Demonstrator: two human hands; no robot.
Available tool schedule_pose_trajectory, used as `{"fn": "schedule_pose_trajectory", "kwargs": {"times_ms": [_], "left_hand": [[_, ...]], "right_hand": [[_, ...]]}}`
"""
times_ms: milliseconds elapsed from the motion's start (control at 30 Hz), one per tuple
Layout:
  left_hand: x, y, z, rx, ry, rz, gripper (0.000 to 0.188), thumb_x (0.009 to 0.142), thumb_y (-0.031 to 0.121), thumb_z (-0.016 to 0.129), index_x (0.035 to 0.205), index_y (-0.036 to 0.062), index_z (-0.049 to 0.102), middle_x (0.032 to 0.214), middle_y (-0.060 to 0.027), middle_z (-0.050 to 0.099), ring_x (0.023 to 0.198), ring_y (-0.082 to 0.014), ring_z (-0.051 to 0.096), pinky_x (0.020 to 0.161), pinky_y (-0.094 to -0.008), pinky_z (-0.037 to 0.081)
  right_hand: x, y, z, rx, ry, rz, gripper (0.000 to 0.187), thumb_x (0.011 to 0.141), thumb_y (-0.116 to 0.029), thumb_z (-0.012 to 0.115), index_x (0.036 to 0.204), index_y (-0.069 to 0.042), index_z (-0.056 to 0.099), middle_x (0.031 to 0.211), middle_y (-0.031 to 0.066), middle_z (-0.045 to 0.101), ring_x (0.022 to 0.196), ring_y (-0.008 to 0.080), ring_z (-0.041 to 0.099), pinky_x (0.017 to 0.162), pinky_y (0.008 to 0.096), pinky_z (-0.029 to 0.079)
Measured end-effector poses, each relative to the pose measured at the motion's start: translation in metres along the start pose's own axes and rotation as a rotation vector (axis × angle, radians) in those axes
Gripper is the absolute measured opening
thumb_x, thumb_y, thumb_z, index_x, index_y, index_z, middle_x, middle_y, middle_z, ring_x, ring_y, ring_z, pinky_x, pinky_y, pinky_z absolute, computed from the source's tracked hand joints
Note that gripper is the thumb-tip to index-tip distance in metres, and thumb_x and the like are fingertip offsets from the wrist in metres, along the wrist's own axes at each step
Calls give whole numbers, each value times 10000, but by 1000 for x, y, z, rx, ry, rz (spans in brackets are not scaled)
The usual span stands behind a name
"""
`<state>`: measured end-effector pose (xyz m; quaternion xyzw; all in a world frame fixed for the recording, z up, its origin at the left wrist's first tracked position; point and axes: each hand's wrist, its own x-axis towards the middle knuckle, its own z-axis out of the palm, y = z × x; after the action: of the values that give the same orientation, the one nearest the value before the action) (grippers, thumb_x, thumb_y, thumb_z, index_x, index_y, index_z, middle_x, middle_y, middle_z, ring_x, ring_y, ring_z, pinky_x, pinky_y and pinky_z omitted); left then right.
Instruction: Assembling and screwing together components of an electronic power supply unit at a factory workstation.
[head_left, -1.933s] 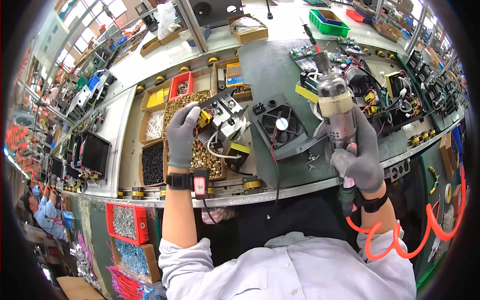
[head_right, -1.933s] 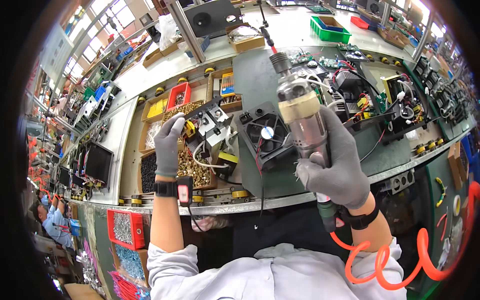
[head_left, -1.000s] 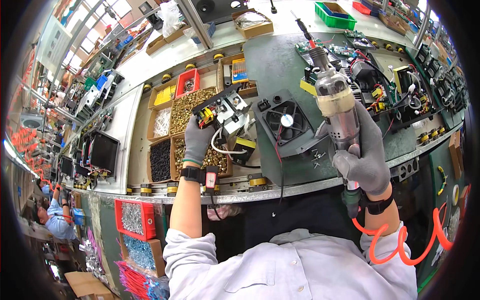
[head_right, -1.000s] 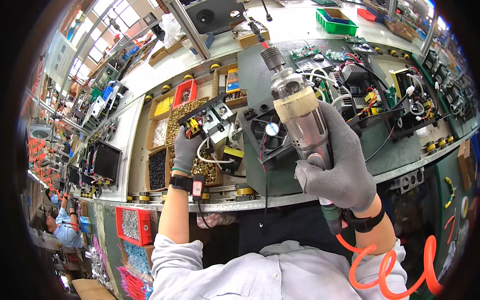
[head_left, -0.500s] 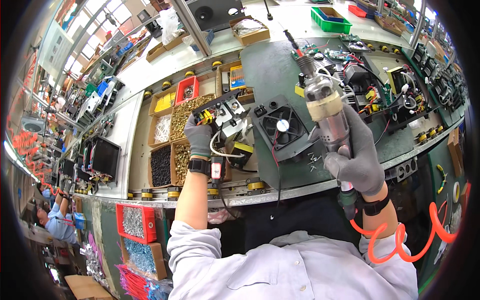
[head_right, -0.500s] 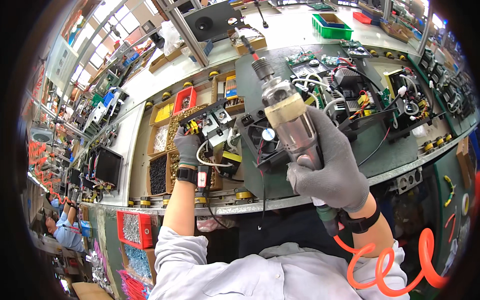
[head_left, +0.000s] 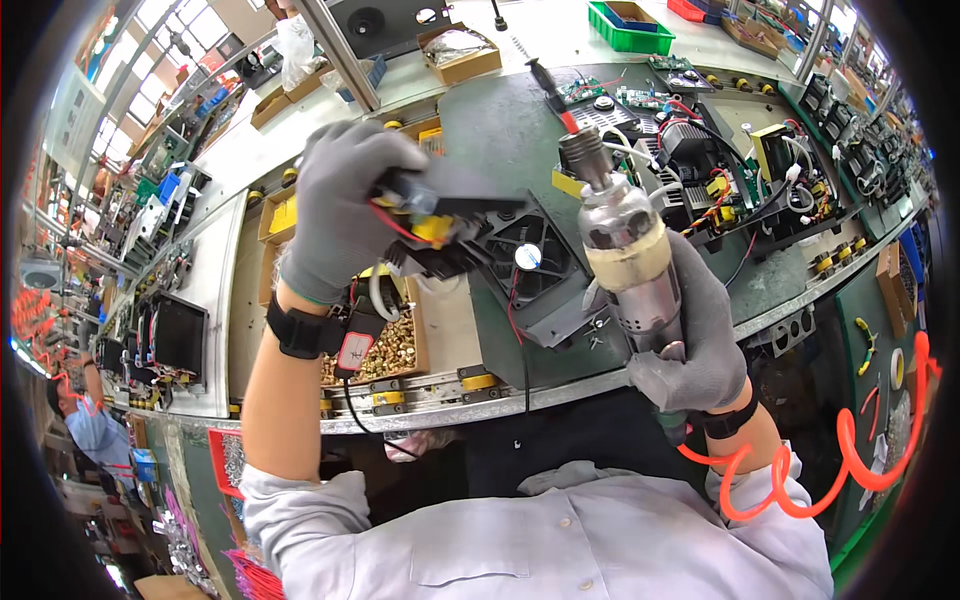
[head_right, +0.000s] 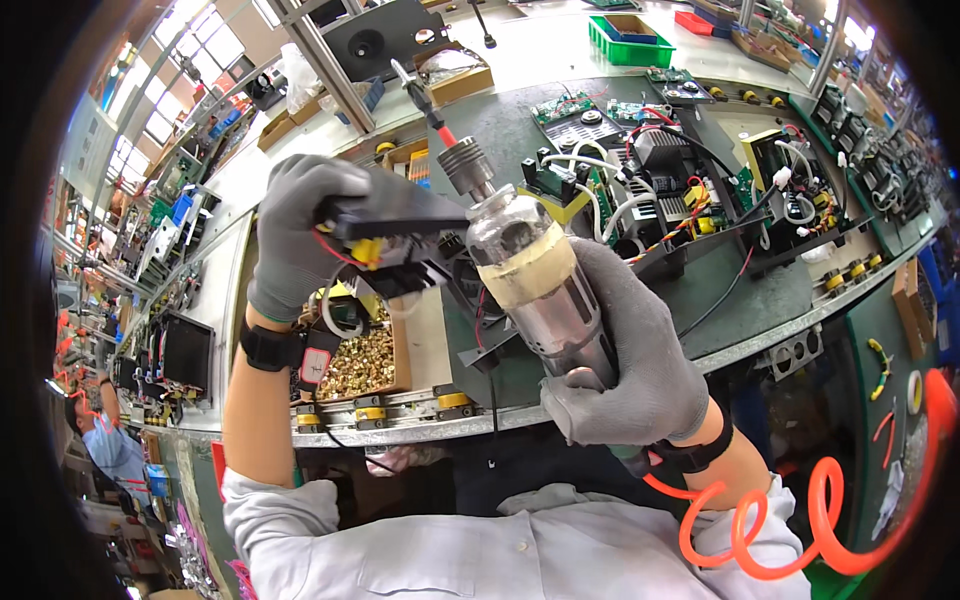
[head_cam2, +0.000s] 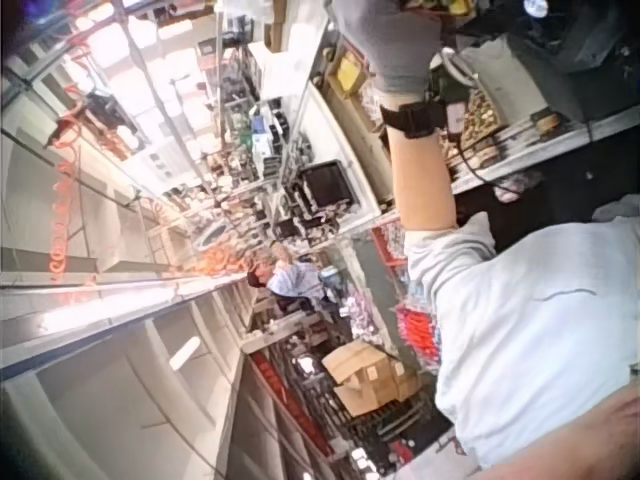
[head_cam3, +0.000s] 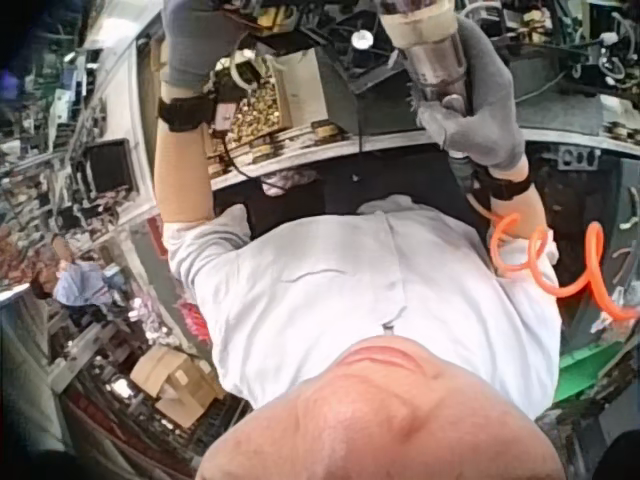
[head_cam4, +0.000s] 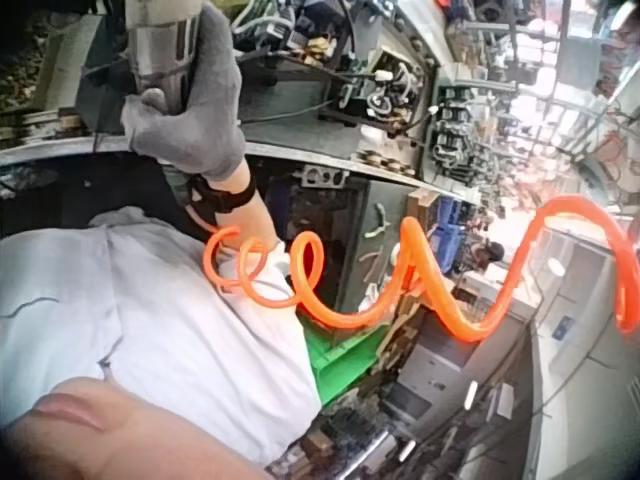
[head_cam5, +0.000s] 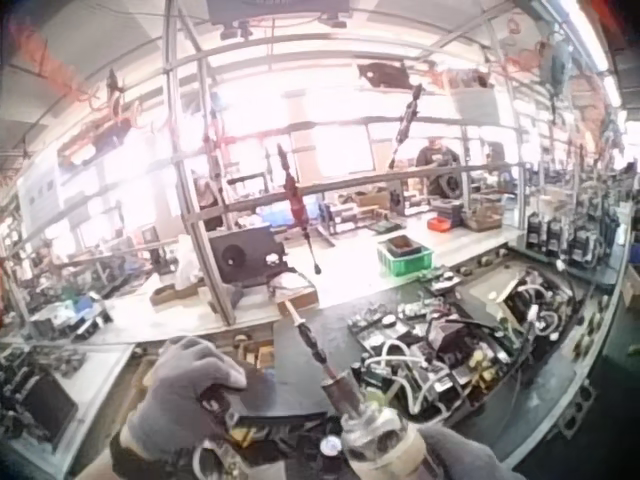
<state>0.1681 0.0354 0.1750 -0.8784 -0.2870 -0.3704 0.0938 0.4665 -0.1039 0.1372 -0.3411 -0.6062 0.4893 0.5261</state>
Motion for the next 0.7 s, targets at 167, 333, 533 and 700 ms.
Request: {"fn": "schedule_pose_trajectory", "kwargs": {"times_ms": [167,333,533,700], "left_hand": [[42,39,44,-180,-325,213,224,638,94,738,838,166,667,822,-13,651,829,-252,621,842,-382,456],[54,71,88,-61,-462,200,293,653,112,712,933,198,724,893,-11,669,983,-236,640,974,-391,437],[53,71,87,70,-513,222,284,624,81,700,892,176,694,889,-22,653,969,-264,632,968,-405,440],[54,67,95,42,-467,225,231,682,192,745,901,140,693,870,-40,655,955,-295,626,912,-406,468]], "right_hand": [[1,1,4,404,72,127,897,585,-161,702,1385,104,394,1090,256,628,661,155,630,567,237,515],[4,-3,-6,423,-14,110,983,654,-298,830,1419,106,363,1119,279,613,682,165,640,588,236,526],[-30,-6,-21,457,86,70,907,665,-287,800,1376,112,403,1138,322,597,612,160,621,497,237,507],[-90,-22,-48,439,132,337,899,604,-208,786,1341,151,417,957,254,662,549,155,630,456,236,530]]}}
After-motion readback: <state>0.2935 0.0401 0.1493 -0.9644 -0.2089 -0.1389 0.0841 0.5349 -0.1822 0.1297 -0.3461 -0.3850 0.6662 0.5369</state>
